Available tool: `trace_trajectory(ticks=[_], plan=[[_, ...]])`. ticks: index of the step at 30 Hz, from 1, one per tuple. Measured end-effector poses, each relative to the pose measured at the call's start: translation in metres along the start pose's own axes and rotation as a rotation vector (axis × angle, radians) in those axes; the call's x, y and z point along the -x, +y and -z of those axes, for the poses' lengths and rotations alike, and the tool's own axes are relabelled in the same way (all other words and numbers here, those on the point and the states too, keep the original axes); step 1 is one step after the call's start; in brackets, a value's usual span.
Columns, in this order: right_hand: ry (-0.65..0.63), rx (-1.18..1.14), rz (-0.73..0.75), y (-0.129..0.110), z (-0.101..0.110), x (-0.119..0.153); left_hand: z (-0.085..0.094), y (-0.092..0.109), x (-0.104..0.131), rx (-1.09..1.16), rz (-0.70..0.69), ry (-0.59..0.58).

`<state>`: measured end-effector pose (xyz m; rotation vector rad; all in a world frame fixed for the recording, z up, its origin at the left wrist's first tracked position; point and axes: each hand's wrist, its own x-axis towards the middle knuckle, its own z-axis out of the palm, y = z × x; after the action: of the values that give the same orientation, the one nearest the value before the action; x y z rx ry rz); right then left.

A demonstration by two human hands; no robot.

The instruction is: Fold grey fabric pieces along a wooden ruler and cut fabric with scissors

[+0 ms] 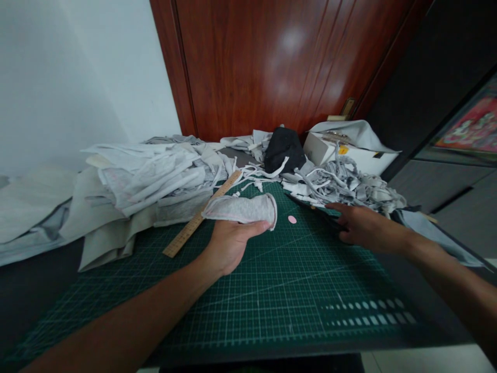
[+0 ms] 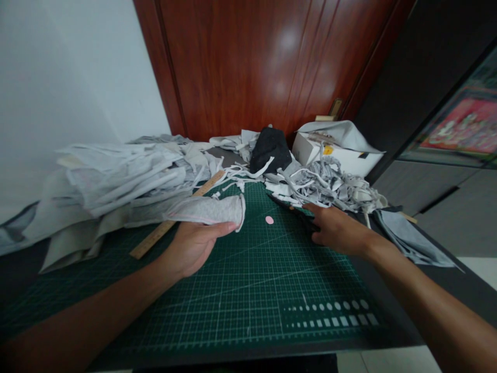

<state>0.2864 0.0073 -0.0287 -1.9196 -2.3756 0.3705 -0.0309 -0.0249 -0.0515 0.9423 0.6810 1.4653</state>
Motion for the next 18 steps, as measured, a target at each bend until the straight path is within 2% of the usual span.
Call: trace_trajectory(ticks=[5, 9, 14, 18], plan=[[0.006, -0.240, -0.080, 0.010, -0.008, 0.006, 0.000, -0.001, 0.001, -0.043, -0.023, -0.001], [0.024, -0.463, -0.193, 0.005, -0.008, 0.021, -0.004, 0.004, -0.006, -0.078, -0.088, 0.020], [0.125, -0.721, -0.278, -0.020, -0.002, 0.036, -0.018, 0.017, -0.026, -0.060, -0.156, 0.050], [0.220, -0.986, -0.158, -0.052, -0.007, 0.036, -0.025, 0.021, -0.042, -0.004, -0.132, 0.086]])
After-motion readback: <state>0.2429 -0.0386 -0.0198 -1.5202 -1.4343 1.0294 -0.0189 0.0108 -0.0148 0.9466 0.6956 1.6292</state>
